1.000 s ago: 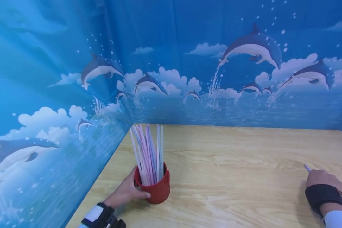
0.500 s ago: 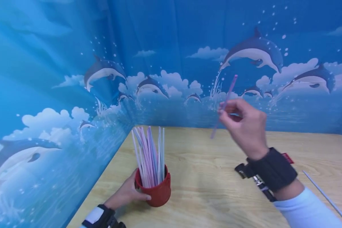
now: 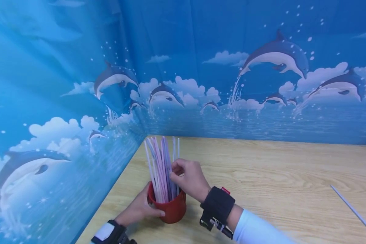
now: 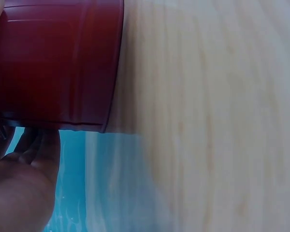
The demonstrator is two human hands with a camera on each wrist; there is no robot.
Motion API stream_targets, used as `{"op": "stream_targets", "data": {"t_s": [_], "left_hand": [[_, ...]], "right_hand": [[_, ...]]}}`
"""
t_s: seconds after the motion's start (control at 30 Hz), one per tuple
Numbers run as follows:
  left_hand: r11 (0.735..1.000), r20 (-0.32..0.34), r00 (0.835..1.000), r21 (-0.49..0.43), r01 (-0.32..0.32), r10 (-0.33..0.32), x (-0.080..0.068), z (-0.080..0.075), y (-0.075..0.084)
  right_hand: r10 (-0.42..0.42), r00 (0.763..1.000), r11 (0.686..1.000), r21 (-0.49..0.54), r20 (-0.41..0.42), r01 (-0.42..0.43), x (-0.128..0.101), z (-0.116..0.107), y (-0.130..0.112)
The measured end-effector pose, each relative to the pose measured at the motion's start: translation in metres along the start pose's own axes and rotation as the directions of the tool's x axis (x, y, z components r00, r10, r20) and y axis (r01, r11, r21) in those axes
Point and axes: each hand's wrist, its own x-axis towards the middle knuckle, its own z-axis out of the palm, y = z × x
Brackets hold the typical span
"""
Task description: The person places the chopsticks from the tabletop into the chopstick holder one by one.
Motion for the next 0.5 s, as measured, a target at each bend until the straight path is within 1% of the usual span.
{"op": "stream_targets", "data": {"t_s": [0.07, 0.13, 0.23, 0.3, 0.37, 0.43, 0.5], "left_hand": [[1.0, 0.003, 1.0, 0.003, 0.005, -0.005, 0.0, 0.0, 0.001], [1.0, 0.004, 1.0, 0.0, 0.021, -0.021, -0.001, 0.0, 0.002], [1.0, -0.004, 1.0, -0.002, 0.027, -0.027, -0.001, -0.001, 0.002], [1.0, -0.013, 0.999, 0.003, 0.03, -0.03, -0.002, -0.001, 0.002], [0.999, -0.017, 0.999, 0.004, 0.038, -0.038, -0.003, -0.001, 0.003], [0.999, -0.013, 0.999, -0.006, 0.053, -0.053, -0.004, -0.001, 0.003], [0.998, -0.014, 0.998, -0.011, 0.066, -0.066, -0.004, -0.002, 0.004]], "right_hand": [[0.028, 0.999, 0.998, -0.052, 0.027, -0.027, 0.0, 0.003, 0.004], [0.024, 0.999, 0.991, -0.132, 0.045, -0.018, 0.002, 0.002, 0.005], [0.007, 0.999, 0.967, -0.255, 0.048, 0.005, 0.003, -0.006, 0.0], [0.007, 0.999, 0.948, -0.32, 0.041, 0.006, 0.0, -0.016, -0.001], [0.028, 0.999, 0.929, -0.369, 0.021, -0.018, -0.007, -0.033, 0.004], [0.057, 0.998, 0.901, -0.429, -0.014, -0.058, -0.016, -0.06, 0.018], [0.121, 0.992, 0.848, -0.515, -0.043, -0.126, -0.029, -0.097, 0.042]]}}
